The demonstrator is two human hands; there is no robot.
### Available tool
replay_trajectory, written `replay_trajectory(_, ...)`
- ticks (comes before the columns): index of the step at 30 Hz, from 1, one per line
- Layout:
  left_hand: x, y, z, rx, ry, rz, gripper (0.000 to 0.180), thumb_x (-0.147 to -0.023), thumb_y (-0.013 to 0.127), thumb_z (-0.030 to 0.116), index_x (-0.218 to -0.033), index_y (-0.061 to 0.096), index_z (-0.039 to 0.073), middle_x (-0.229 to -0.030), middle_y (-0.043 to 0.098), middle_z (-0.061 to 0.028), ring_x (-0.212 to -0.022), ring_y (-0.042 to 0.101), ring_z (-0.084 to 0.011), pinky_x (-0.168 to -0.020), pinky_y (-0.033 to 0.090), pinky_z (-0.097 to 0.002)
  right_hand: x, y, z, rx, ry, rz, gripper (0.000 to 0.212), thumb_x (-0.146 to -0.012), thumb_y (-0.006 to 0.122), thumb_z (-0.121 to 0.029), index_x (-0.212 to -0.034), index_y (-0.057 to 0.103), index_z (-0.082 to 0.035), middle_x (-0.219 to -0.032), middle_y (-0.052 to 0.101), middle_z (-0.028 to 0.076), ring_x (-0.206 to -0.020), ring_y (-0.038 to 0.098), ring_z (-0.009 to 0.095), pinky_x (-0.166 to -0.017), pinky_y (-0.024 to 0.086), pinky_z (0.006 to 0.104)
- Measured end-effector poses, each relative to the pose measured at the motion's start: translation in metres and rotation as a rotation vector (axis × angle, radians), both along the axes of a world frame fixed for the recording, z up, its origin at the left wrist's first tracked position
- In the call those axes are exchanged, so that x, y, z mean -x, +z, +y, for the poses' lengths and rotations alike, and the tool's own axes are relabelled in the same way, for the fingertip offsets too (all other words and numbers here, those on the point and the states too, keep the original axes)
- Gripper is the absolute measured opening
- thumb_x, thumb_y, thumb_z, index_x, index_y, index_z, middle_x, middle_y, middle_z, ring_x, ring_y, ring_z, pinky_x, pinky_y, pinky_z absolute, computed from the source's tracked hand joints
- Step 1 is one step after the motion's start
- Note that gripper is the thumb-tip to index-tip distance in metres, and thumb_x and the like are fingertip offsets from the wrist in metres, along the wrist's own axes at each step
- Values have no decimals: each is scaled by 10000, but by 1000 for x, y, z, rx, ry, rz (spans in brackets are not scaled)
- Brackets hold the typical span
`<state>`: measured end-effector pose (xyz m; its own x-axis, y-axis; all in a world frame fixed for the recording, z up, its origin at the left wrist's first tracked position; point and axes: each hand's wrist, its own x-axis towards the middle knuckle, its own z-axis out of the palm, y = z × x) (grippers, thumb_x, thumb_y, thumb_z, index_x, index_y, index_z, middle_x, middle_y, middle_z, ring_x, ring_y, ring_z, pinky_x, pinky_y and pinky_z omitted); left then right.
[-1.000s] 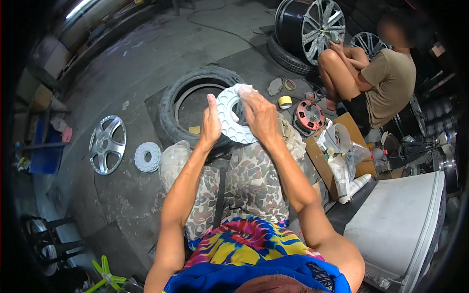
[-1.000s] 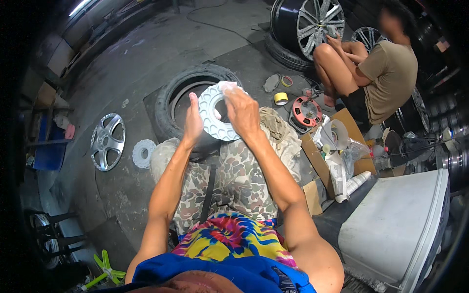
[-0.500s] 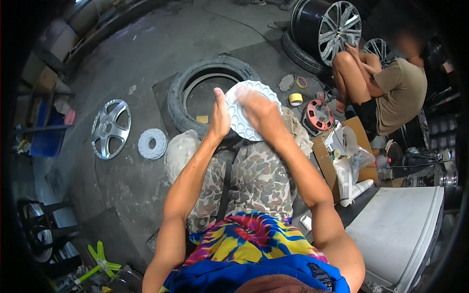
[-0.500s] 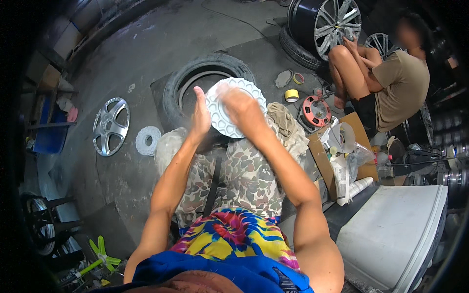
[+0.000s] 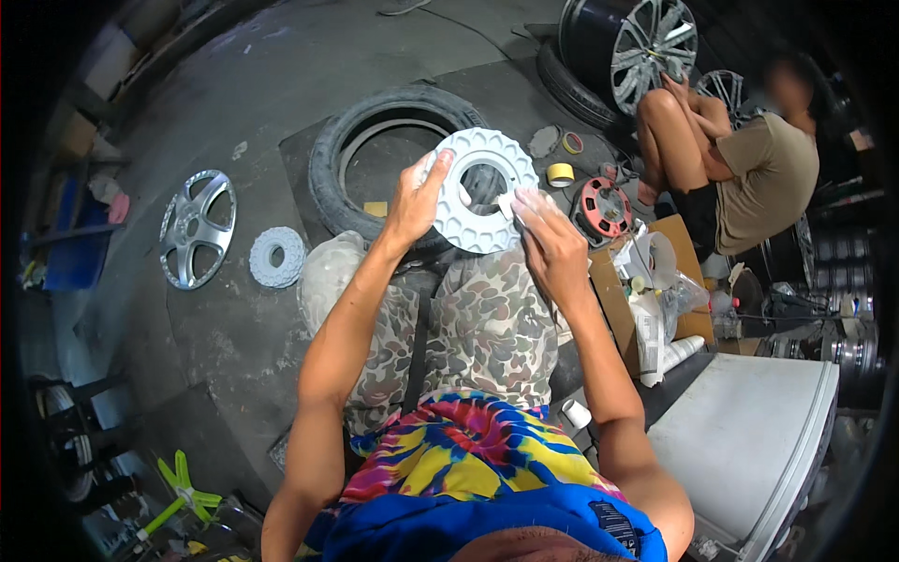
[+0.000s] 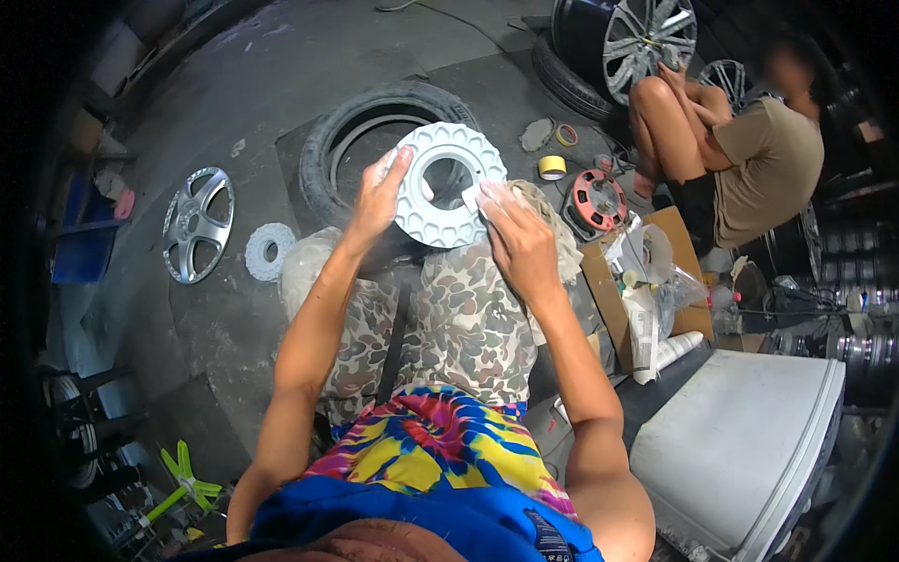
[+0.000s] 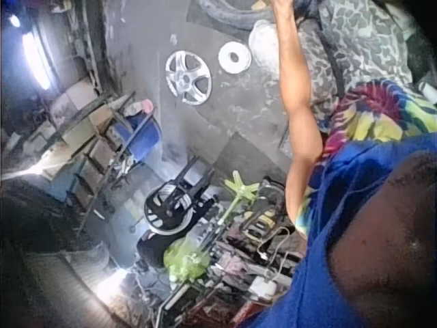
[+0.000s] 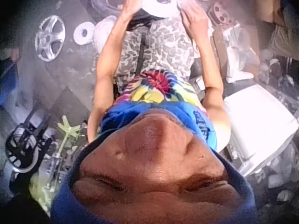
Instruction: The person sits on the floor and sands a white plastic wheel cover using a sanding block. They rotate the cover to sand different sections, including the inner ring and outer rim, while another person works on a wheel in the background.
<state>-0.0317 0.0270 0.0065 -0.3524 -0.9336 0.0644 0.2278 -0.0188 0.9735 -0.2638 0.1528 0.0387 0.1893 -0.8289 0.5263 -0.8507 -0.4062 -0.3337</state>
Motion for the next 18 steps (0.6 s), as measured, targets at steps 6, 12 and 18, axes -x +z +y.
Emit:
replay_trajectory(6, -2, 0, 2, 41, 18, -25, 515, -1222, 531, 427, -1242, 738, -44, -817, 795, -81, -734, 736, -121, -704, 580, -293, -18, 11, -2, 24, -106, 58, 452, -939, 784, -10, -1390, 747, -26, -1101, 641, 150, -1041, 646, 376, -922, 558, 479)
replay_trajectory(12, -2, 8, 7, 83, 11, -89, 505, -1234, 515, 410, -1293, 728, -44, -862, 788, -74, -738, 732, -101, -692, 582, -257, -41, 12, -51, 135, -91, -89, 321, -967, 727, 46, -1287, 736, 15, -1053, 609, 205, -1003, 657, 419, -885, 540, 502)
replay_trajectory(18, -5, 11, 9, 67, 44, -76, 568, -1223, 508, 461, -1190, 742, -55, -836, 810, -110, -748, 750, -142, -727, 596, -310, -32, 11, -56, 149, -127, -150, 290, -965, 711, 93, -1246, 759, 40, -995, 654, 208, -914, 691, 413, -821, 561, 477)
